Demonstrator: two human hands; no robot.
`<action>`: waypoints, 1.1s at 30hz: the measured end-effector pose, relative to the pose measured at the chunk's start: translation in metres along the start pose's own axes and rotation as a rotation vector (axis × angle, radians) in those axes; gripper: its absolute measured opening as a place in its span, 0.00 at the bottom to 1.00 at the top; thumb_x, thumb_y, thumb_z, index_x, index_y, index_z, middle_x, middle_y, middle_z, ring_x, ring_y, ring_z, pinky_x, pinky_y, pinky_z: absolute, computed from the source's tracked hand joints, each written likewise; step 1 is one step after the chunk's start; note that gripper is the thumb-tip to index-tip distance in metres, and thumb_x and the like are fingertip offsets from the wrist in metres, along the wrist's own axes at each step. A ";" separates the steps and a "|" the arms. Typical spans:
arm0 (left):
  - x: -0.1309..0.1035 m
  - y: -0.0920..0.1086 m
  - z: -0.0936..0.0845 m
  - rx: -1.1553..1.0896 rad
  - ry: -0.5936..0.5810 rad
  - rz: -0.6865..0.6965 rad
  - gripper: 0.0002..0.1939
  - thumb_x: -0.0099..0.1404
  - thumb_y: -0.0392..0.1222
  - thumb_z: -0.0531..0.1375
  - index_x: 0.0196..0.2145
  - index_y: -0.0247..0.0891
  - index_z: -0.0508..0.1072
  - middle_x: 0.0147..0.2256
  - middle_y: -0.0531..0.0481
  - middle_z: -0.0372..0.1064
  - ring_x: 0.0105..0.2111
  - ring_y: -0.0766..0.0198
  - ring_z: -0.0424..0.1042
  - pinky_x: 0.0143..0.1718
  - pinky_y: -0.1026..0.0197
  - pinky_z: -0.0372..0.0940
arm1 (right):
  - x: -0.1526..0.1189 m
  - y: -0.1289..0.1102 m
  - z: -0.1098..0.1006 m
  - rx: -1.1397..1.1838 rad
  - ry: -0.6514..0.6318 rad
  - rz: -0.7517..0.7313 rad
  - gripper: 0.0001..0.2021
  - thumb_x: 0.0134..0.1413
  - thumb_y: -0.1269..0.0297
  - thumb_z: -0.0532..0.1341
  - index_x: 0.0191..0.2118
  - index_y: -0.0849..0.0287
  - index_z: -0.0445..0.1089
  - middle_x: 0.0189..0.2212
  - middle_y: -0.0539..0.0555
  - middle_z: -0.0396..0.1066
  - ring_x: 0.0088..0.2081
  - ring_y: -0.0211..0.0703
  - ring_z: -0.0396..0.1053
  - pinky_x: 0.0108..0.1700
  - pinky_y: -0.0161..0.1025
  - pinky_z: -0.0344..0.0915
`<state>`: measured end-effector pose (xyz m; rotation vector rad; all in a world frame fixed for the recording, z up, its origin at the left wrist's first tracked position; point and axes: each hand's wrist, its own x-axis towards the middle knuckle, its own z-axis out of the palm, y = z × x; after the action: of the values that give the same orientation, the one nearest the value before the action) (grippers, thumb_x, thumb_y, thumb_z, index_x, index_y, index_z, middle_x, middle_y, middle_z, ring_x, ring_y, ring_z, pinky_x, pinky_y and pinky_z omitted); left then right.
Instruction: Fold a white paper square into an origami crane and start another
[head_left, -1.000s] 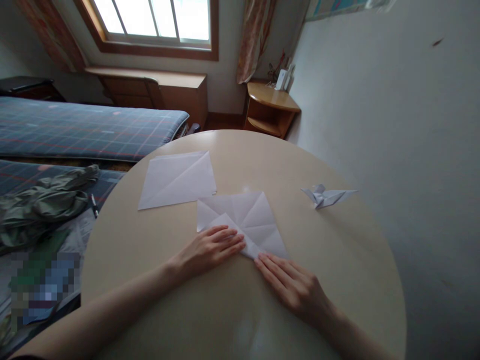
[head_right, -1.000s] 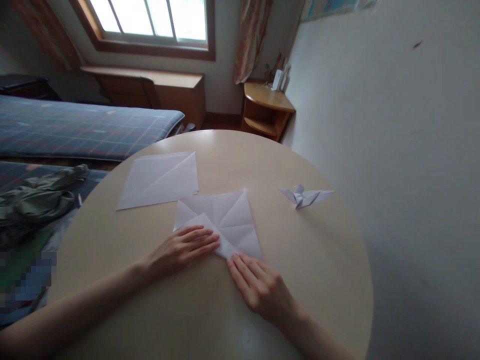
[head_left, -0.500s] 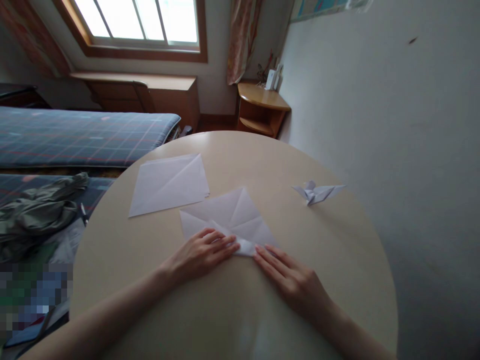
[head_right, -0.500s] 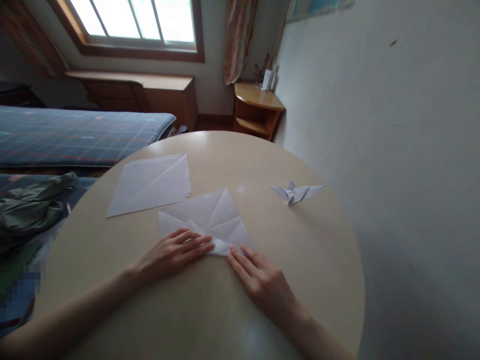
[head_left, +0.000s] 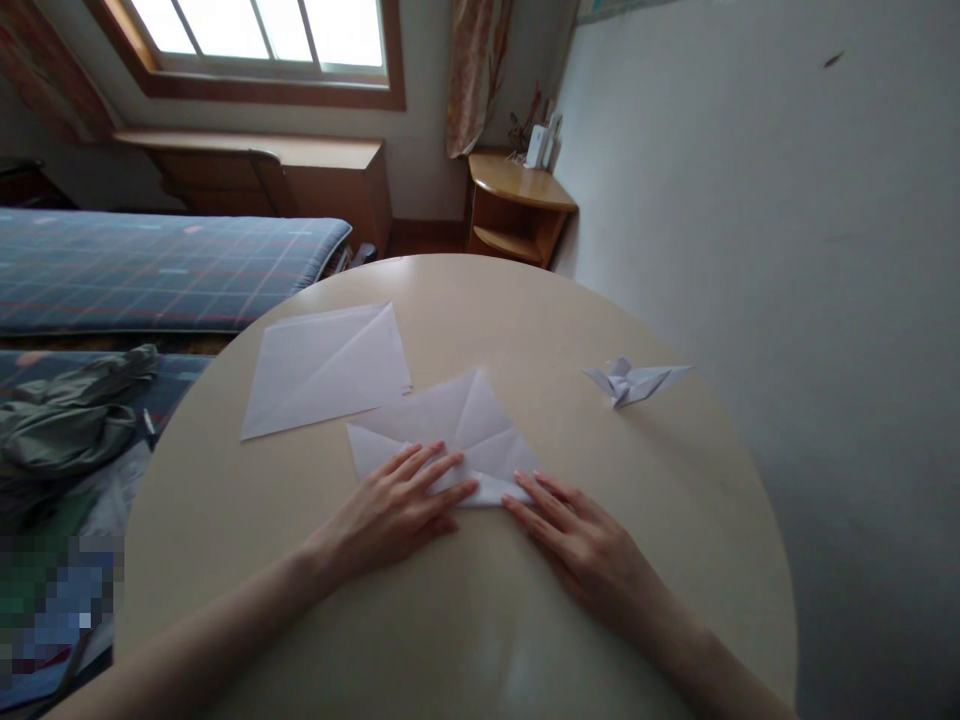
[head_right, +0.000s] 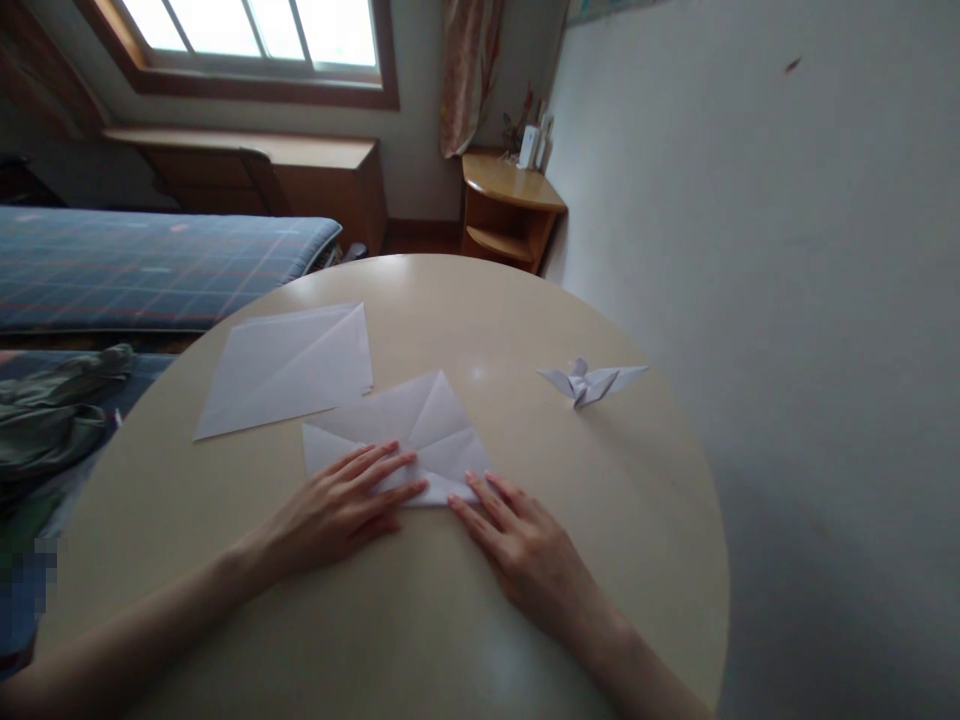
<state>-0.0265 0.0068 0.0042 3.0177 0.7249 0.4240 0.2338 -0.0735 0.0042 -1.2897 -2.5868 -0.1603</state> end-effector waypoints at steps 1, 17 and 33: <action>0.000 0.000 -0.001 -0.005 -0.015 -0.007 0.20 0.68 0.49 0.50 0.56 0.46 0.61 0.57 0.44 0.57 0.57 0.51 0.56 0.53 0.47 0.59 | 0.000 0.000 0.000 -0.003 -0.006 0.000 0.23 0.56 0.76 0.50 0.57 0.61 0.60 0.56 0.59 0.61 0.56 0.49 0.58 0.52 0.47 0.65; 0.002 0.007 -0.001 -0.114 0.075 -0.068 0.15 0.68 0.48 0.50 0.44 0.46 0.74 0.51 0.48 0.67 0.52 0.57 0.65 0.52 0.50 0.61 | -0.013 -0.032 -0.007 0.032 0.031 0.104 0.19 0.62 0.67 0.48 0.57 0.63 0.59 0.53 0.58 0.65 0.53 0.44 0.62 0.49 0.41 0.61; 0.042 -0.019 -0.010 -0.287 -0.069 -0.311 0.11 0.49 0.46 0.69 0.24 0.39 0.73 0.41 0.50 0.68 0.43 0.56 0.66 0.50 0.46 0.57 | -0.006 -0.029 -0.006 -0.032 0.014 0.113 0.19 0.63 0.64 0.48 0.57 0.60 0.59 0.54 0.55 0.65 0.53 0.44 0.61 0.57 0.48 0.56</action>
<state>-0.0018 0.0419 0.0229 2.5840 1.0092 0.3729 0.2150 -0.0974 0.0084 -1.4368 -2.5011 -0.1898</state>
